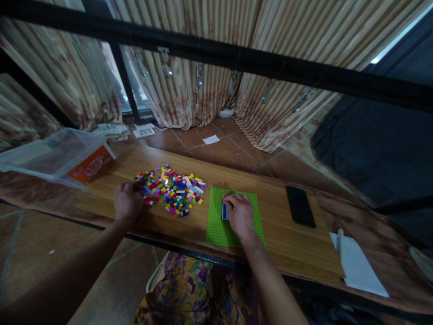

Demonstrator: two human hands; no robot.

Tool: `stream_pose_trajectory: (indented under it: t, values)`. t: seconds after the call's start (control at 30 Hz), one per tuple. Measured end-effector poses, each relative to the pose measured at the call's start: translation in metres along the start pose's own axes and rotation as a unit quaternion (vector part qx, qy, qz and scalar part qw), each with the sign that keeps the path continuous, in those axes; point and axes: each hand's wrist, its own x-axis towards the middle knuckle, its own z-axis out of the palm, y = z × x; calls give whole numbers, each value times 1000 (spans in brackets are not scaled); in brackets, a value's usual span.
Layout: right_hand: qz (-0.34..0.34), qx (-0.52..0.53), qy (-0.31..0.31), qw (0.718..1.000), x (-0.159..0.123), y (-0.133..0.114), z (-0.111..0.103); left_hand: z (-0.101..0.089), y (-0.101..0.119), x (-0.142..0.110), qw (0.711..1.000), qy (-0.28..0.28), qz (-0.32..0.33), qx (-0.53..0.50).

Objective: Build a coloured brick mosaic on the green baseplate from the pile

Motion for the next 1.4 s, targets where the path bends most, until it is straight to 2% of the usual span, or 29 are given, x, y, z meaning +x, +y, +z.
stream_pose_trajectory:
  t: [0.6,1.0,1.13,1.4]
  values:
    - [-26,-17,-56,998,10,10,-12,-2,2,0,1000,-6,-9,0]
    - [-1,-25,-9,1000,3,13,-8,-3,3,-1,1000,-10,-7,0]
    - [20,-6,-5,1000,4,16,-5,-3,3,-1,1000,-8,-6,0]
    - [19,5,-1,1000,2,18,-2,-1,1,-1,1000,-7,-6,7]
